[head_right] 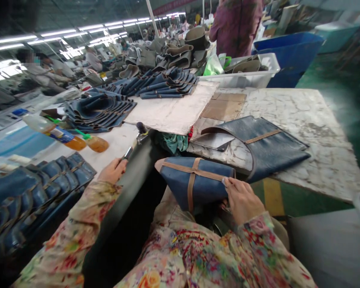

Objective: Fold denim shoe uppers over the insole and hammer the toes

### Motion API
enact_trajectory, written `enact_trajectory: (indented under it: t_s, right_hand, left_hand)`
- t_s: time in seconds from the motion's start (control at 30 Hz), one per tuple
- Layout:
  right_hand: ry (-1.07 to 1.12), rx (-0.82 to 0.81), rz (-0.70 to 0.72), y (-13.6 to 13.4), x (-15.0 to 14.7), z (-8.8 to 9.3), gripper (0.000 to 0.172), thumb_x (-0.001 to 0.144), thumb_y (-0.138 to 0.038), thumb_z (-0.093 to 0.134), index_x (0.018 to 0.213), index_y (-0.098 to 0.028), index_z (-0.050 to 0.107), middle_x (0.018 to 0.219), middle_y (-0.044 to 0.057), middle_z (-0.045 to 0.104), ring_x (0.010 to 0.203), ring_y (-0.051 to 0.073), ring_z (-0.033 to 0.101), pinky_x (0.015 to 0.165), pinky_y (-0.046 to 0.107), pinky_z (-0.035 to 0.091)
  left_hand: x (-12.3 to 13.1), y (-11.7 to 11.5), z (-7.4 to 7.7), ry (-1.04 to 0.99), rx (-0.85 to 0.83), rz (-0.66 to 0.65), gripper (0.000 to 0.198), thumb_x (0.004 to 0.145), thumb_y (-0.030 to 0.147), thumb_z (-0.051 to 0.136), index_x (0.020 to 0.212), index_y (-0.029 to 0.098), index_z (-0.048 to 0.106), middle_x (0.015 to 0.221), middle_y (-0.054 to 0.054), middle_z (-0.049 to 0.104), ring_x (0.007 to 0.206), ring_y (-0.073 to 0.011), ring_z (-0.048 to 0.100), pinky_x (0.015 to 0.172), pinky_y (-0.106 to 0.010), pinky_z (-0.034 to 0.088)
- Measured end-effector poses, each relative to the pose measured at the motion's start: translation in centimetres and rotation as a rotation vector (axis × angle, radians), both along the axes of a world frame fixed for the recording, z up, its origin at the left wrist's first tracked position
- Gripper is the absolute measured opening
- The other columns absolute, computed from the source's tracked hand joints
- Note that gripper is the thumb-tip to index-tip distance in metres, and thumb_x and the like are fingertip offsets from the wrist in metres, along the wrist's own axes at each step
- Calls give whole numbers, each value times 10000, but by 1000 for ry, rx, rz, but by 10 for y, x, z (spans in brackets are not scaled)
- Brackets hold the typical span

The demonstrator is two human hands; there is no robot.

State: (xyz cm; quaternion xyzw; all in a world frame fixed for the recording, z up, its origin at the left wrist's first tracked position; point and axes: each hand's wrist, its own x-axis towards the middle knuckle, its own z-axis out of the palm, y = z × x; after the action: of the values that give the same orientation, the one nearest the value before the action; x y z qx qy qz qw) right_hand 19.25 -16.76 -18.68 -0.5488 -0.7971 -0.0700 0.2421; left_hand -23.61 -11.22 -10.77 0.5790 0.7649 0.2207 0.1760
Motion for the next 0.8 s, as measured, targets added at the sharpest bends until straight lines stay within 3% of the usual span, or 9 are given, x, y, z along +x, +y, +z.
enact_trajectory:
  t_s: [0.17,0.27,0.4,0.57,0.73,0.8]
  right_hand:
    - [48,-7,29,-9,-3,-5,320,880,-252,419,1148,-176,576,1077,81,589,978,200,533,871,332,462]
    - [75,-46,25,-10,-3,-5,324,885,-256,408,1163,-201,565,1082,72,591,993,199,533,880,341,462]
    - [94,-58,18,-11,-3,-4,326,886,-264,409,1169,-209,561,1083,69,591,991,196,537,873,338,470]
    - [117,-42,10,-11,-5,-5,319,886,-245,410,1159,-192,566,1076,74,591,983,193,537,883,336,465]
    - [102,-36,26,-12,-4,-4,327,890,-250,407,1174,-188,557,1084,73,591,981,190,541,871,328,468]
    - [107,-46,16,-12,-4,-3,329,896,-251,395,1178,-193,554,1090,72,589,989,193,540,877,336,465]
  left_hand:
    - [79,-54,-18,-426,-300,-302,490,780,615,366,866,163,534,505,60,402,424,-76,350,413,-191,279]
    - [105,-68,-15,-527,-272,-370,497,796,606,371,890,147,541,527,51,412,441,-72,361,419,-186,289]
    - [111,-72,-10,-445,-132,-400,431,863,520,307,1007,172,517,581,35,456,483,-86,419,472,-195,329]
    - [112,-67,-30,-120,-254,-472,312,855,428,329,843,188,528,645,2,529,599,-135,525,576,-232,379]
    - [110,-72,-29,-245,-165,-479,396,879,464,267,985,175,515,641,7,534,557,-118,505,550,-216,372]
    - [106,-76,-30,-199,-180,-457,404,870,480,271,998,185,515,632,9,537,546,-125,511,541,-218,369]
